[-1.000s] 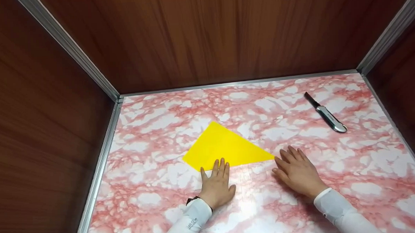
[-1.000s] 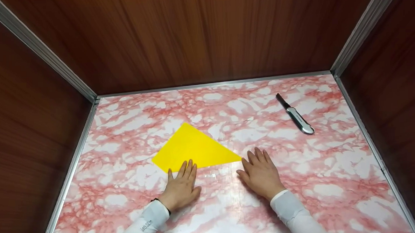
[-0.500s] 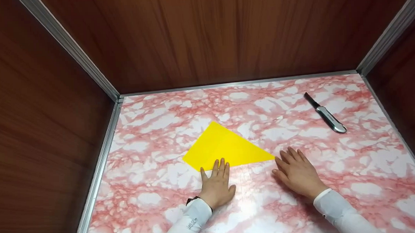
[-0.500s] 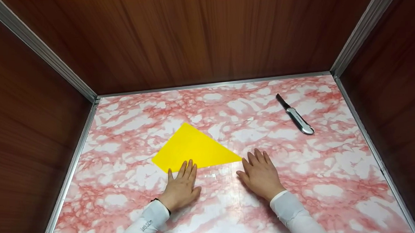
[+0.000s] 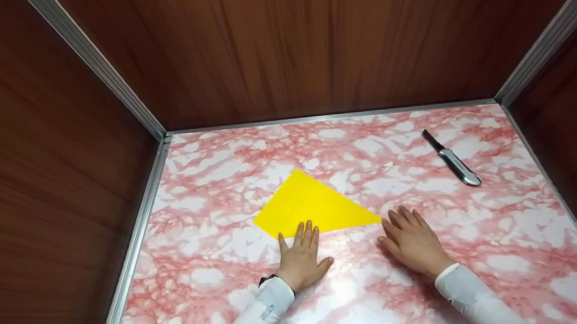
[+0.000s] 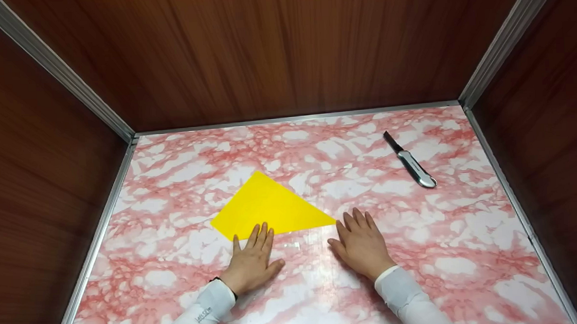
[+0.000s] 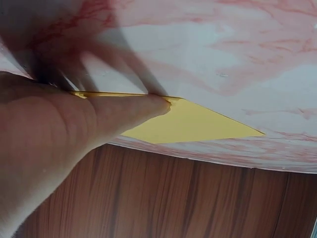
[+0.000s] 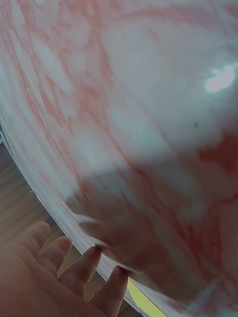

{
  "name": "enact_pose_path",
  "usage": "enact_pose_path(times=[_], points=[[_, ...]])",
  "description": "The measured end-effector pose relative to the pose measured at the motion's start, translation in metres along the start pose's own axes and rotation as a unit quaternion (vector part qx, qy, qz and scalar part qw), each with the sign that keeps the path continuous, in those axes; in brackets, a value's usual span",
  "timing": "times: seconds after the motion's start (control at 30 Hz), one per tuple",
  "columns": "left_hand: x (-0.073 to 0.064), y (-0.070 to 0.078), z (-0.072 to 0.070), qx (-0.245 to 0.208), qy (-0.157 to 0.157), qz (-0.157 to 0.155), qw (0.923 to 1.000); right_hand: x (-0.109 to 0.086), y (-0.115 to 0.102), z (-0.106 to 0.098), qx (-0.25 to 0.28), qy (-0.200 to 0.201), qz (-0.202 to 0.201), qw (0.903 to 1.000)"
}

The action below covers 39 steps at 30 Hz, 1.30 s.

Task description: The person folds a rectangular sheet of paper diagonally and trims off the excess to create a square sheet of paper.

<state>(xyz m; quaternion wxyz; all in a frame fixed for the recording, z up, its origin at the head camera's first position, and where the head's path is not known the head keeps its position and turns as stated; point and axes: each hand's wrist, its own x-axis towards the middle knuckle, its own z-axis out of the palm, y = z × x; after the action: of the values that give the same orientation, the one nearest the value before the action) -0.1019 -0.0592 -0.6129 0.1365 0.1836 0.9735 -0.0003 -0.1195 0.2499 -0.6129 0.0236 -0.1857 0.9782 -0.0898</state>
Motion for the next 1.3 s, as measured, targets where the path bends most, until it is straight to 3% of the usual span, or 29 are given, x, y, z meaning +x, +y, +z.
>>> enact_pose_path(times=[1.07, 1.3], points=[[-0.001, -0.0008, 0.0019, -0.023, 0.001, 0.005, 0.9997, -0.0034, -0.0052, 0.0028, -0.025, 0.036, -0.009, 0.999], [-0.0015, -0.002, 0.002, -0.028, -0.004, 0.006, 0.9996, -0.0042, -0.0064, 0.0034, -0.015, 0.026, -0.01, 0.9995]])
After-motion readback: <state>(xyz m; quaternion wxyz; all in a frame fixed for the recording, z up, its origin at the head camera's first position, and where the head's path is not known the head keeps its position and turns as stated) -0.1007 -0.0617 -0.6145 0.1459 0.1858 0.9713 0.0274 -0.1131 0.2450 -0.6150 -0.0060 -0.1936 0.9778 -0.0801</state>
